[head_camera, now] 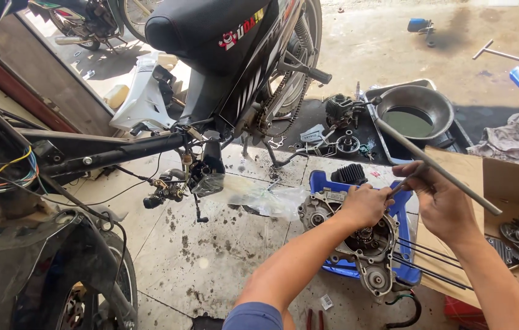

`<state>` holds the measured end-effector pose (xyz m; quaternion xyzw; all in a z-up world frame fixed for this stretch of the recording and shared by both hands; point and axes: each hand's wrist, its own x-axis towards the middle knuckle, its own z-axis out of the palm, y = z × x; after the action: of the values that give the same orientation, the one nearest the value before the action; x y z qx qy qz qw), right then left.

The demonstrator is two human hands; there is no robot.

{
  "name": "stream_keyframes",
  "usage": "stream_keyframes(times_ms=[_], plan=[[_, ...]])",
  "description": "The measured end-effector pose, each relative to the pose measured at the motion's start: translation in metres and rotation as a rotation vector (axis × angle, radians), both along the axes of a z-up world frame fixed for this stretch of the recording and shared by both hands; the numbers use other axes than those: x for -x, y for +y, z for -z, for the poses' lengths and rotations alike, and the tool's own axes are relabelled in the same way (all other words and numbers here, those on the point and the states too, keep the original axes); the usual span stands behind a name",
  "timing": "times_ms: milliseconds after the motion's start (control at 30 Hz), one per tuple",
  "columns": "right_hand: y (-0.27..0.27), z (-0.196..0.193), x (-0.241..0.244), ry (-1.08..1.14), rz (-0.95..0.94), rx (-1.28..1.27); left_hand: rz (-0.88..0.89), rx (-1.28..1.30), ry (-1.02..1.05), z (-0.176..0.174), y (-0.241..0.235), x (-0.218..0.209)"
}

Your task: The person sits on the floor of a motorcycle repair shop and works on a disassembled engine crankcase resting in a blue tray. They use a long metal rod to press and seat components inside the crankcase, tap it with a hammer, use pliers and a screwdriver on small parts, and reach into a nearby box of parts.

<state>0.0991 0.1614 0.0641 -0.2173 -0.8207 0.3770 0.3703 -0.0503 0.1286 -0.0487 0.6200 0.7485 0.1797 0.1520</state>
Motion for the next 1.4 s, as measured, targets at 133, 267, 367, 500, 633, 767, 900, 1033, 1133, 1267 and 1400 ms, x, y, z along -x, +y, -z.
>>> stream_keyframes(times_ms=[133, 267, 367, 500, 633, 767, 900, 1033, 1133, 1267, 1400], plan=[[0.004, -0.003, -0.002, 0.02, 0.015, 0.047, 0.019, 0.044, 0.006, -0.009, 0.0, 0.0], [0.003, -0.007, -0.002, -0.01, 0.016, 0.016, 0.032, -0.007, 0.008, -0.006, 0.001, 0.005], [0.003, -0.009, -0.001, 0.004, 0.013, -0.022, 0.064, -0.043, -0.003, -0.008, 0.001, 0.007], [0.009, 0.0, 0.001, 0.002, 0.042, -0.057, 0.06, -0.059, 0.009, -0.012, 0.002, 0.009], [0.03, 0.014, 0.004, 0.015, 0.157, -0.225, 0.093, -0.118, -0.071, -0.033, 0.007, 0.012], [0.031, 0.01, 0.011, 0.022, 0.27, -0.284, 0.152, -0.387, -0.207, -0.035, 0.013, 0.017], [0.031, 0.012, 0.013, 0.077, 0.295, -0.353, 0.147, -0.541, -0.495, -0.048, 0.004, 0.011], [0.013, -0.01, 0.022, 0.185, 0.125, 0.126, 0.204, -0.624, -0.556, -0.036, 0.01, 0.015], [0.021, -0.001, 0.022, 0.051, 0.226, -0.029, 0.153, -0.507, -0.478, -0.03, 0.009, 0.017], [0.031, 0.013, 0.022, 0.22, 0.275, 0.036, 0.129, -0.522, -0.424, -0.025, 0.017, 0.016], [0.049, 0.033, 0.023, 0.134, 0.275, -0.263, 0.081, -0.548, -0.464, -0.051, 0.007, 0.013]])
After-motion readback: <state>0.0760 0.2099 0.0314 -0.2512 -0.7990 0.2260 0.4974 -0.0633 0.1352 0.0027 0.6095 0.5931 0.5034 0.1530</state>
